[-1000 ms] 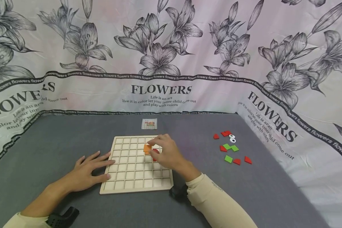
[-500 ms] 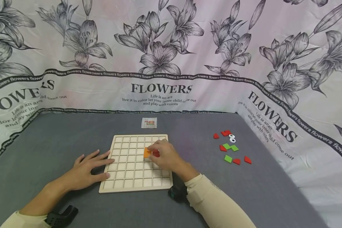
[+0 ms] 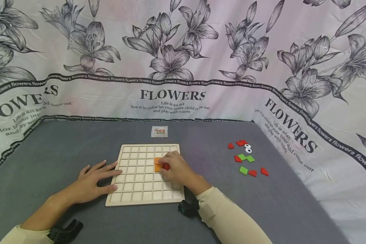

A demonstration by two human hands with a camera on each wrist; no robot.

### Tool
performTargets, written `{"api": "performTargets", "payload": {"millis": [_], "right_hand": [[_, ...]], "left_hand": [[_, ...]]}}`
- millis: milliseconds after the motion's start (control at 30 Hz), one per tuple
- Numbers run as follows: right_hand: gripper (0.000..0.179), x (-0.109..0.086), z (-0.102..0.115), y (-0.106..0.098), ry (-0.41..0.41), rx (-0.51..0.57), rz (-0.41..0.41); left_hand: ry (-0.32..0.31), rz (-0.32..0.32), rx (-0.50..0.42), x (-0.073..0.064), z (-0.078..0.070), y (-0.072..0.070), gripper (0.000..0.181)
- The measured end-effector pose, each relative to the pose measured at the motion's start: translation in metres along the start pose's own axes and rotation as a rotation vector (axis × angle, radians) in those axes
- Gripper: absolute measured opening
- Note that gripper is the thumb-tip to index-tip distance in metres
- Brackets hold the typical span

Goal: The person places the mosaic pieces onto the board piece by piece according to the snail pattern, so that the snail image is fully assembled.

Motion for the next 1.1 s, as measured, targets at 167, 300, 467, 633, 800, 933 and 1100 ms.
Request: {"api": "performTargets", "payload": {"millis": [167,300,467,633,800,933,1100], "right_hand": [[0.027,0.0,0.001,0.002,-0.019,-0.004,0.004],[0.026,0.001,0.002,0.002,-0.039,-0.009,-0.002],[0.024,0.001,0.001,0.004,-0.034,-0.005,0.006],[0.022,0.001,0.002,0.004,-0.049,0.007,-0.008],[0.019,0.001,0.003,0.002,-0.081,0.029,-0.019],[0.019,0.001,0.005,-0.004,-0.113,0.016,-0.058],[0.022,0.001,0.006,-0.023,-0.096,0.039,-0.081]], "left_hand": [[-0.003,0.003,-0.001,0.0,0.0,-0.001,0.06],[-0.002,0.003,-0.002,0.0,0.0,-0.001,0.06],[0.0,-0.001,-0.003,-0.002,-0.001,-0.001,0.059],[-0.003,-0.001,-0.007,-0.002,0.0,0.0,0.06],[-0.004,-0.001,-0.014,-0.001,0.001,0.0,0.06],[-0.004,0.002,-0.023,-0.001,0.0,0.0,0.06],[0.0,0.006,-0.025,0.001,-0.003,0.002,0.06]]}}
Point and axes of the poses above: each hand's wrist, its own x-axis towards the middle knuckle, its own y-axis out of the palm, z = x × y, the point moved 10 cm from there along x, towards the middle knuckle, and after that the axes turned 12 degrees about y, right-handed, at the moved point
